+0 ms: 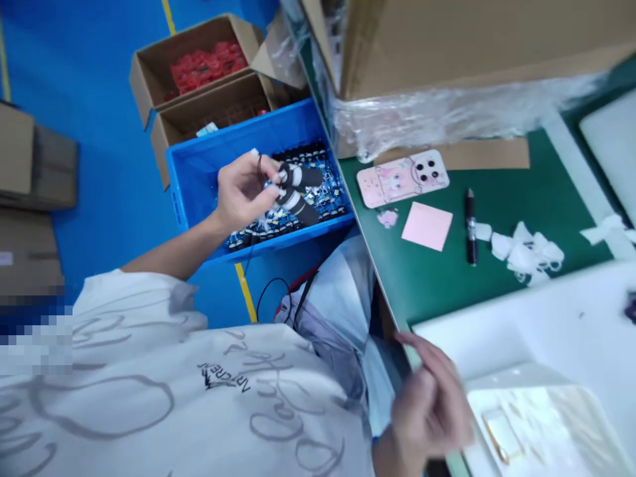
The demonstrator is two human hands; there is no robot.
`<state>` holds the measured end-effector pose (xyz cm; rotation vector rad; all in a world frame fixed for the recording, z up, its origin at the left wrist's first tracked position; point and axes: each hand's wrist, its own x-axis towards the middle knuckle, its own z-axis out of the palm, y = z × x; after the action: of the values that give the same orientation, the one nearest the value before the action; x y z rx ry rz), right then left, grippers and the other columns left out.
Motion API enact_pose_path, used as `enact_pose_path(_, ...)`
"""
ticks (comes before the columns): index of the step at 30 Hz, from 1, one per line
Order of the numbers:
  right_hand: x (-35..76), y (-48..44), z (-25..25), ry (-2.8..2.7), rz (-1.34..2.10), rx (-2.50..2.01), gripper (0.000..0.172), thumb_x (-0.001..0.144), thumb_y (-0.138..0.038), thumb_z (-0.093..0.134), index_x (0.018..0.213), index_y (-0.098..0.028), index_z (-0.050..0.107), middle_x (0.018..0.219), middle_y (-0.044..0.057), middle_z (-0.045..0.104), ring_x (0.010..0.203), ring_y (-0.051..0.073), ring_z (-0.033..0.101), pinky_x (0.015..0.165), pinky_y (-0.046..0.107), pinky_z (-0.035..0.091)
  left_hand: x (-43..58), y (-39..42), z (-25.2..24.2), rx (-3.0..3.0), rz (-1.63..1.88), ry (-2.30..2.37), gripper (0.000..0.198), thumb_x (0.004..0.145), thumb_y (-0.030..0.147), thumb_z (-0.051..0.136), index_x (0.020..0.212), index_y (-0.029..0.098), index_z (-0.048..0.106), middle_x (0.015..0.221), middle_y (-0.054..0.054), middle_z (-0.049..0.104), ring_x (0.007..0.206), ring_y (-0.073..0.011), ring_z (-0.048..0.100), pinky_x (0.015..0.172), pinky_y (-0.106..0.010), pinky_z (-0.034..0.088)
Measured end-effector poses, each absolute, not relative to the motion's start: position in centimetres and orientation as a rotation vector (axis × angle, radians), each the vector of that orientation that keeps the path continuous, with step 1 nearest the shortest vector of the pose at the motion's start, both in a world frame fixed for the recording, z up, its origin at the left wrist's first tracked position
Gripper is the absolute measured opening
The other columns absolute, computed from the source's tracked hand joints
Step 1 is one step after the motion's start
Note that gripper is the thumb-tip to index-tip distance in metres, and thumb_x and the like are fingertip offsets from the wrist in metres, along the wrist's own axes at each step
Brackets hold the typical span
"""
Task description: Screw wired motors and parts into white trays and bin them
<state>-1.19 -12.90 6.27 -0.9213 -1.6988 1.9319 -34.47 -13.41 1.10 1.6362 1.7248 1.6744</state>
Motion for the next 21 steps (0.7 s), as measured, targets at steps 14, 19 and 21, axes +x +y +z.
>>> enact_pose_path(14,2.4,-18.8,2.6,-0.726,1.789,-0.903,0.061,0.095,-0.067,0.060,0.136,-0.024,0.046,0.122,0.011,0.067,0.100,0.016,0.070,0.075,0.030,0.064,-16.4,-11.6,8.5,2.272,1.241,0.856,0.032,0.077,0.012,0.072,0.103,0.028,0.066,0.097,-0.003,0.071,0.109,-0.0273,0.073,0.098,-0.049,0.063)
enact_pose_path(19,5.2,-19.1,2.8,-0.866,1.302,-1.057,0.058,0.090,-0.052,0.075,0.133,-0.023,0.050,0.131,0.010,0.062,0.112,0.014,0.067,0.091,0.028,0.063,-12.8,-11.6,8.5,2.194,1.173,0.679,0.028,0.079,0.014,0.072,0.103,0.028,0.066,0.095,-0.003,0.070,0.106,-0.0262,0.074,0.098,-0.050,0.065)
enact_pose_path(21,6.5,-19.1,2.9,-0.914,1.282,-1.042,0.045,0.092,-0.048,0.073,0.122,-0.020,0.054,0.119,0.009,0.067,0.107,0.013,0.068,0.094,0.028,0.063,-12.0,-11.7,7.8,2.106,1.144,0.630,0.025,0.082,0.016,0.072,0.102,0.028,0.064,0.095,-0.003,0.068,0.105,-0.0251,0.073,0.098,-0.049,0.065)
